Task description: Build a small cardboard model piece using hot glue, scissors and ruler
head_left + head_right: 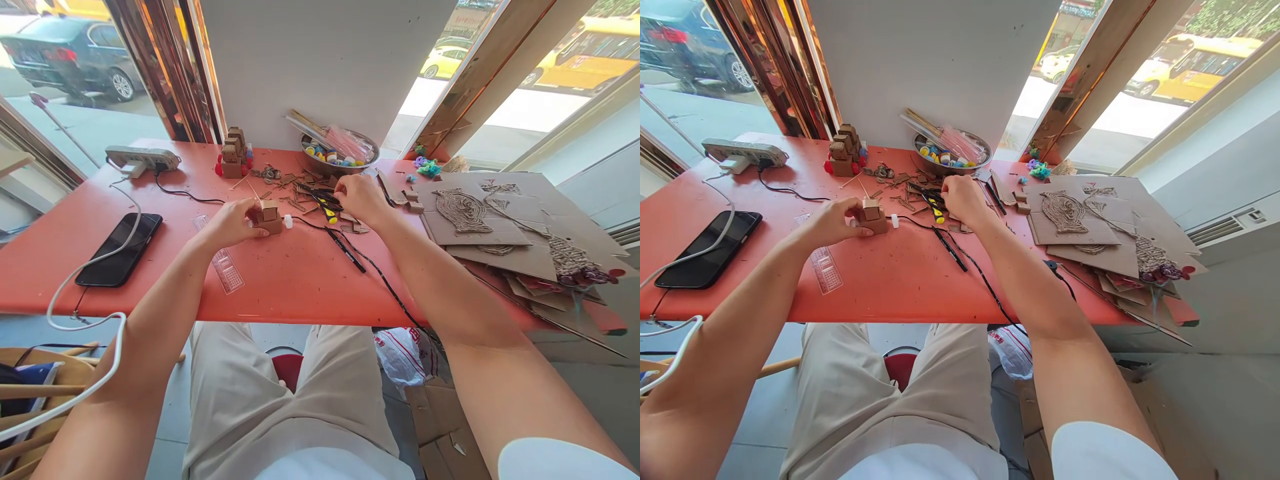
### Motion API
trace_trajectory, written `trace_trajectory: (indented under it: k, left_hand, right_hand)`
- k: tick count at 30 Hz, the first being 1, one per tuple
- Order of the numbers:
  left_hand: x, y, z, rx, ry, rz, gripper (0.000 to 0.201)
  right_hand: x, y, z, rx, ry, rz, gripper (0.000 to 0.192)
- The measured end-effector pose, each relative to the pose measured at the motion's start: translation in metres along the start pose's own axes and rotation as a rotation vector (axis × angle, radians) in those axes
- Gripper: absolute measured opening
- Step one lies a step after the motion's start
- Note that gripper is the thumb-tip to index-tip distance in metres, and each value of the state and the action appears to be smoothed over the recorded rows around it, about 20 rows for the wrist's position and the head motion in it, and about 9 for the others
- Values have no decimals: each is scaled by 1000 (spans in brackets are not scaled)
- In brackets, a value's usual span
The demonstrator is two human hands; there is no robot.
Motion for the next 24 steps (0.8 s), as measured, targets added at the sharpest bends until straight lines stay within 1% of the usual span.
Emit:
trace_trajectory:
  k: [2,4,5,7,9,10,11,13,15,16,18,21,24]
  left_hand:
    - [0,1,0,5,0,3,37]
    - [0,2,1,16,-3,3,38]
    - [1,3,1,27,-3,1,40]
    - [2,3,2,48,3,-8,42]
    - [4,4,3,58,9,-19,45]
    - [4,5,4,58,9,-25,46]
    - [4,6,4,54,6,-31,48]
    - [4,8,4,40,-2,-42,54]
    - [3,8,3,29,-17,-55,61]
    - [2,8,3,33,-28,-67,65]
    - [-1,4,2,68,-54,-105,72]
    - [-7,-6,-1,144,-91,-167,74]
    - [-9,-10,-2,169,-101,-189,65]
  right_hand:
    - [-2,3,-7,-5,23,21,16]
    - [2,10,-23,7,98,15,22]
    - [6,14,-34,13,151,-6,20]
    - [13,27,-57,-9,244,-75,3]
    - [14,38,-75,-31,276,-112,23]
    - [13,44,-80,-51,283,-92,29]
    - [10,51,-83,-75,273,-40,32]
    - [0,64,-83,-134,236,154,26]
    - [-14,74,-75,-175,186,419,17]
    - [-22,76,-69,-183,151,551,15]
    - [-38,76,-57,-182,46,760,21]
    - [-57,74,-45,-178,-152,909,34]
    - [-59,84,-41,-181,-267,888,40]
Point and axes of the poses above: each hand's wrist, its own z-axis towards the middle knuckle, its own x-axis out of the palm, y = z × x, the point moved 10 cm from there along z, towards the middle knuckle
